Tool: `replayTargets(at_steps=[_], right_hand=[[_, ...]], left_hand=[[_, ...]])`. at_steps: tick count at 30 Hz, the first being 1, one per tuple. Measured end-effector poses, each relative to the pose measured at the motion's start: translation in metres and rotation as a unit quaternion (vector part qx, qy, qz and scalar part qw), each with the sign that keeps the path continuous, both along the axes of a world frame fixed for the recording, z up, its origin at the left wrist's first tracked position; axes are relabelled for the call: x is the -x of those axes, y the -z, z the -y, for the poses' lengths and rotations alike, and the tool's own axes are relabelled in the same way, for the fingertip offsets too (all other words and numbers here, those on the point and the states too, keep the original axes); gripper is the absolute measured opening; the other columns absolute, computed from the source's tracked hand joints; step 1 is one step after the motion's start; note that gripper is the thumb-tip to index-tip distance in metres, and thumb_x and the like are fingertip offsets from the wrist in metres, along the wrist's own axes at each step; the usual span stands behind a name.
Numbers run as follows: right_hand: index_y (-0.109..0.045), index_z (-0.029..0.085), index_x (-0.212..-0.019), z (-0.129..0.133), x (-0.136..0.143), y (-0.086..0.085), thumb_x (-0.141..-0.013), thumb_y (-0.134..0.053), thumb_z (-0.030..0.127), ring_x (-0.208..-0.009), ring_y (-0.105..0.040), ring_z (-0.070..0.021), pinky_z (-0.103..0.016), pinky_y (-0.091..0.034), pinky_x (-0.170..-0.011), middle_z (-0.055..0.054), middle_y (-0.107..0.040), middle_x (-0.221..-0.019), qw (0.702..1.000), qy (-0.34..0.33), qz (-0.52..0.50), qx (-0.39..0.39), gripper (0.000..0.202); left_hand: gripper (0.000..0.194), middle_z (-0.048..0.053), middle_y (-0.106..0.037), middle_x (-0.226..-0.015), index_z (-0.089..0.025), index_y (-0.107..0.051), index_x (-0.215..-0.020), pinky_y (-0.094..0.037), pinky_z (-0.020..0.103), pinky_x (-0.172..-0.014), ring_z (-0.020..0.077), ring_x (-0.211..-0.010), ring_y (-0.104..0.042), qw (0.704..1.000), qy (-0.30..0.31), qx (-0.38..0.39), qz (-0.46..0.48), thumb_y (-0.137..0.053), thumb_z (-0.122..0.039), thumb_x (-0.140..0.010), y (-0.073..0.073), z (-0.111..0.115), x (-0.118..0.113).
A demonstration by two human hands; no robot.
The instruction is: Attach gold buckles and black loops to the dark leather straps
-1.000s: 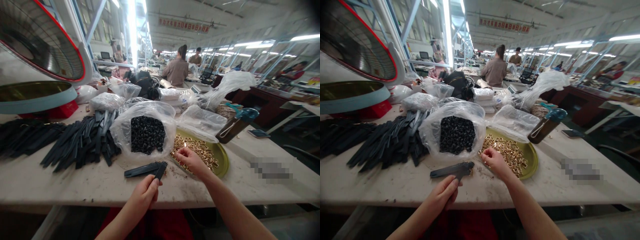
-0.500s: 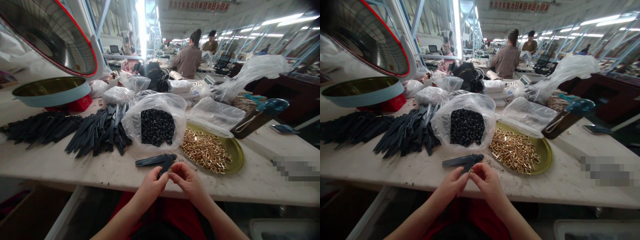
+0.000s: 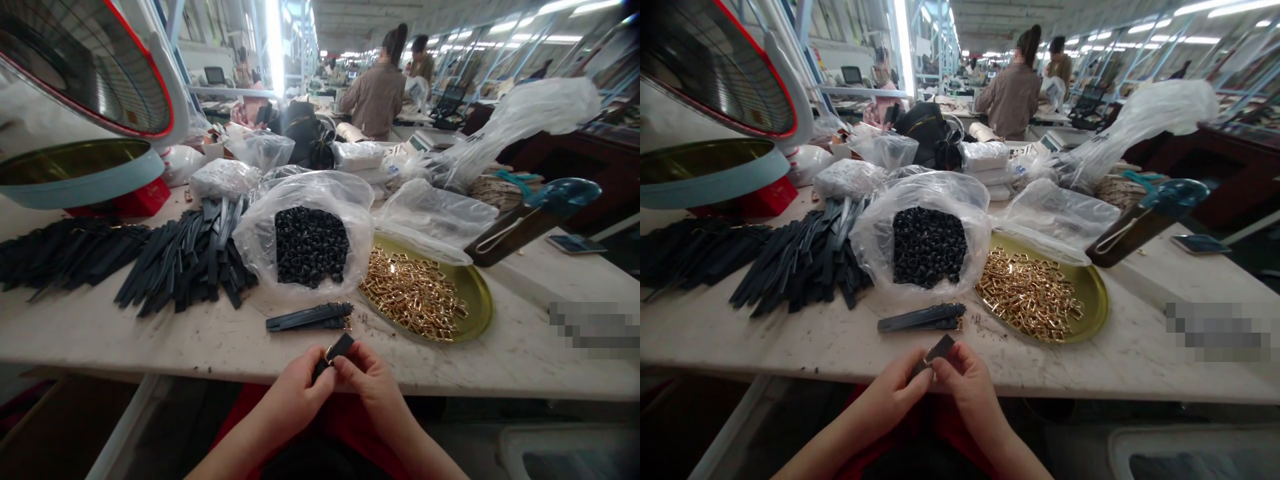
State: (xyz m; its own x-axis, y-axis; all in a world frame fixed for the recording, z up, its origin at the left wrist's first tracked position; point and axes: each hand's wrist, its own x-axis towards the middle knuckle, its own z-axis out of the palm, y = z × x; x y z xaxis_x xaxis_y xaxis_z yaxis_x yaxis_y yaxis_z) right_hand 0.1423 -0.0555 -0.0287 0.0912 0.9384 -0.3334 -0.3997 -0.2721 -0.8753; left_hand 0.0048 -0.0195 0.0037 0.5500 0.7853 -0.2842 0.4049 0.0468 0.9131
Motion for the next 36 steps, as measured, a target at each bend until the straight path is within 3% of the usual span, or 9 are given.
replayTargets(at_steps=[3,6,11,15,22,25,32,36], right_hand=[[-0.063,0.019,-0.079,0.006,0.004,-0.002,-0.064,-0.073,0.038,-0.073,-0.059,-0.016,-0.027,-0.046,-0.07,0.0,-0.065,-0.076,1.0,-0.002,0.008,-0.005,0.026],[-0.06,0.018,-0.079,0.008,0.003,-0.003,-0.069,-0.068,0.039,-0.067,-0.058,-0.0142,-0.027,-0.046,-0.067,0.0,-0.063,-0.074,1.0,-0.013,-0.017,0.007,0.025],[-0.057,0.016,-0.076,0.007,0.005,-0.006,-0.072,-0.066,0.036,-0.055,-0.053,-0.0096,-0.023,-0.044,-0.058,0.003,-0.06,-0.062,0.992,-0.023,-0.118,0.033,0.022],[-0.054,0.017,-0.075,0.009,0.011,-0.005,-0.07,-0.066,0.035,-0.051,-0.051,-0.0082,-0.02,-0.041,-0.054,0.004,-0.057,-0.058,0.99,0.002,-0.14,0.036,0.023],[-0.052,0.017,-0.08,0.016,0.007,-0.003,-0.078,-0.056,0.045,-0.056,-0.052,-0.0102,-0.023,-0.042,-0.056,0.003,-0.057,-0.065,0.997,0.006,0.078,-0.014,0.029],[-0.052,0.017,-0.078,0.016,0.003,-0.006,-0.078,-0.055,0.047,-0.057,-0.052,-0.0108,-0.024,-0.043,-0.057,0.002,-0.056,-0.065,0.993,-0.007,0.115,-0.034,0.03],[-0.055,0.016,-0.075,0.021,0.002,-0.008,-0.075,-0.061,0.042,-0.057,-0.05,-0.0101,-0.023,-0.04,-0.057,0.003,-0.056,-0.064,0.996,-0.036,0.077,-0.035,0.027],[-0.055,0.017,-0.079,0.022,0.005,-0.008,-0.075,-0.062,0.039,-0.055,-0.052,-0.01,-0.023,-0.04,-0.057,0.002,-0.058,-0.063,0.994,-0.069,-0.079,0.008,0.024]], left_hand=[[0.012,-0.005,-0.045,-0.061,-0.017,-0.046,-0.078,-0.032,0.02,-0.049,0.0101,-0.054,-0.041,0.998,-0.017,0.059,0.015,-0.043,-0.029,-0.08,0.004,0.001,-0.002],[0.02,-0.006,-0.044,-0.057,-0.019,-0.041,-0.076,-0.028,0.019,-0.041,0.0074,-0.043,-0.036,0.992,-0.007,0.123,0.036,-0.037,-0.037,-0.083,0.006,0.002,-0.002],[0.022,-0.006,-0.047,-0.057,-0.017,-0.042,-0.073,-0.028,0.019,-0.042,0.0051,-0.04,-0.036,0.985,-0.041,0.156,0.068,-0.044,-0.039,-0.078,0.007,0.004,-0.004],[0.022,-0.006,-0.047,-0.056,-0.017,-0.044,-0.072,-0.025,0.019,-0.039,0.005,-0.038,-0.034,0.98,-0.072,0.173,0.063,-0.046,-0.039,-0.073,0.01,0.008,-0.007],[0.017,-0.008,-0.043,-0.048,-0.018,-0.043,-0.066,-0.025,0.018,-0.04,0.0051,-0.038,-0.034,0.98,-0.083,0.175,0.052,-0.047,-0.034,-0.069,0.002,0.013,-0.005],[0.015,-0.008,-0.045,-0.047,-0.018,-0.044,-0.067,-0.025,0.019,-0.04,0.005,-0.037,-0.034,0.979,-0.082,0.172,0.074,-0.047,-0.033,-0.07,-0.001,0.015,-0.003],[0.023,-0.008,-0.043,-0.046,-0.018,-0.045,-0.066,-0.026,0.019,-0.041,0.0058,-0.038,-0.034,0.983,-0.075,0.154,0.073,-0.049,-0.039,-0.071,-0.003,0.02,-0.001],[0.023,-0.005,-0.049,-0.052,-0.018,-0.044,-0.065,-0.025,0.019,-0.04,0.0054,-0.039,-0.035,0.983,-0.073,0.153,0.069,-0.05,-0.04,-0.07,-0.004,0.022,0.001]])
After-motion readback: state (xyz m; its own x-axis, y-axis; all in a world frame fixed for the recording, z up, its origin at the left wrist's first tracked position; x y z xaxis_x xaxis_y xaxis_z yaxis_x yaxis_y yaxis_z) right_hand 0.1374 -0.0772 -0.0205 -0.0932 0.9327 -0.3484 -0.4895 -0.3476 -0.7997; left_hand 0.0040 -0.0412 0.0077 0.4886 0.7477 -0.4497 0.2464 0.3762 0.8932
